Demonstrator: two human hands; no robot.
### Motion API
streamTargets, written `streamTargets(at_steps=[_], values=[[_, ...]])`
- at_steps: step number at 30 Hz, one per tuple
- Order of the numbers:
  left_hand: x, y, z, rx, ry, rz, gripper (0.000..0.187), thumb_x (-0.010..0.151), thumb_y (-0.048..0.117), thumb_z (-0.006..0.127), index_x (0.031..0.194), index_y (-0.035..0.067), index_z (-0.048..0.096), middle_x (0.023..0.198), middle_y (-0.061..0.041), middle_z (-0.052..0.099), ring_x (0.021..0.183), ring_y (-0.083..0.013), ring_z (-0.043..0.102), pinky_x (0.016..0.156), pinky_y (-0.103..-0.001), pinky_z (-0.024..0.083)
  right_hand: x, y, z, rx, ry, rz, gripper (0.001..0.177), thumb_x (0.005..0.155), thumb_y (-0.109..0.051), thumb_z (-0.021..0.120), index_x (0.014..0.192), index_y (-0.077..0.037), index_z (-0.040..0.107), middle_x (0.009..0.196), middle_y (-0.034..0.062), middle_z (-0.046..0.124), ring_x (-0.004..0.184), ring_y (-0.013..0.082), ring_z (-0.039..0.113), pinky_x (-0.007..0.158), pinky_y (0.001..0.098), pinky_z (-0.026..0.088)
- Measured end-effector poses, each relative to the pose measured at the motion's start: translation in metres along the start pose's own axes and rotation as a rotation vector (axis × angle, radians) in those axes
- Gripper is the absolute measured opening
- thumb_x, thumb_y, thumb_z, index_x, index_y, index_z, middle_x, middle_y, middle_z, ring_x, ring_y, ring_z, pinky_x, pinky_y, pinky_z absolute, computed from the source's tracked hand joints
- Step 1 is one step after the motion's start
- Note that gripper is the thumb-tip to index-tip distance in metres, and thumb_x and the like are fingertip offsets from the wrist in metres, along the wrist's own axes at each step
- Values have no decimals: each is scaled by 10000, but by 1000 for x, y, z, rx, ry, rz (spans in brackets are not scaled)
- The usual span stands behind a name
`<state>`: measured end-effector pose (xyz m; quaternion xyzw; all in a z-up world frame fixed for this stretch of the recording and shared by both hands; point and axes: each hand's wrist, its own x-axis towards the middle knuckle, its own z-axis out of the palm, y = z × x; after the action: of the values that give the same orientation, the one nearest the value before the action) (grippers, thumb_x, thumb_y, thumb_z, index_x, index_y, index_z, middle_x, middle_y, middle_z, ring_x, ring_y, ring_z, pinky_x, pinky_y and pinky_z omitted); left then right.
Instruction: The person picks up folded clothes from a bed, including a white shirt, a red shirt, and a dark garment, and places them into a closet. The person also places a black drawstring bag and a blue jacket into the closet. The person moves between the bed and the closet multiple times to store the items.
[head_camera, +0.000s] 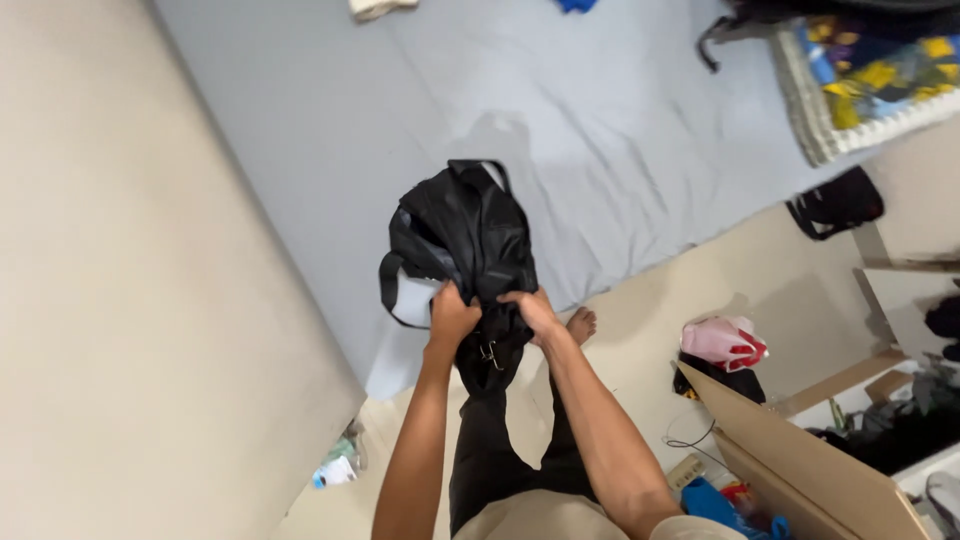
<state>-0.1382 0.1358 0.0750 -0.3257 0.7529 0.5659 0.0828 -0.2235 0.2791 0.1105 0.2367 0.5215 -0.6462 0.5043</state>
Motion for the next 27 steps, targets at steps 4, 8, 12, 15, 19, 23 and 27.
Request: streamTargets(at_steps=[4, 8, 12, 15, 19, 23, 27], values=[[-9, 56, 8, -223, 115, -115, 449, 748, 293, 611, 1106, 23, 585, 1095, -120, 593, 1019, -279, 558, 849, -337, 442, -48, -71, -45, 175, 108, -147, 375, 635, 12, 609, 1003, 48, 549, 822, 152, 624, 663, 260, 644, 585, 372, 561], [-38, 148, 81, -1104, -48, -668, 658, 718, 646, 457, 1101, 118, 548, 1056, -46, 586, 969, -226, 530, 784, -396, 432, -41, -84, -167, 248, 76, 107, 205, 696, -201, 680, 782, -28, 612, 636, 84, 603, 497, 214, 556, 423, 315, 462], [-20, 217, 162, -1226, -443, -753, 706, 642, 646, 460, 1046, 82, 589, 1002, -88, 632, 909, -267, 584, 777, -406, 470, -50, -98, -264, 399, -33, -55, 201, 694, -201, 640, 658, -4, 619, 577, 98, 610, 473, 212, 589, 429, 295, 476], [11, 261, 222, -1056, -602, -617, 600, 651, 493, 579, 1055, 50, 586, 988, -92, 638, 874, -248, 612, 779, -363, 489, -97, -133, -297, 221, 133, -293, 171, 676, -102, 587, 790, 8, 654, 702, 68, 681, 604, 174, 657, 576, 251, 529], [38, 333, 306, -606, -749, -333, 523, 661, 299, 717, 1044, -36, 595, 945, -123, 639, 792, -231, 628, 725, -320, 502, -172, -197, -302, 278, 449, -448, 261, 718, -94, 569, 952, 18, 602, 815, 127, 632, 697, 240, 621, 600, 337, 505], [21, 390, 391, -163, -609, -117, 507, 585, 193, 782, 971, -63, 576, 882, -108, 652, 756, -184, 649, 673, -292, 523, -194, -218, -344, -117, 902, -633, 404, 696, -85, 599, 1089, 3, 572, 998, 117, 609, 911, 225, 600, 738, 311, 475], [49, 432, 474, -147, -637, -128, 431, 553, 164, 729, 874, -101, 621, 733, -126, 656, 615, -240, 631, 571, -339, 519, -229, -212, -405, 294, 714, -653, 438, 725, -146, 557, 1123, 37, 555, 1052, 171, 614, 979, 300, 578, 808, 373, 469]])
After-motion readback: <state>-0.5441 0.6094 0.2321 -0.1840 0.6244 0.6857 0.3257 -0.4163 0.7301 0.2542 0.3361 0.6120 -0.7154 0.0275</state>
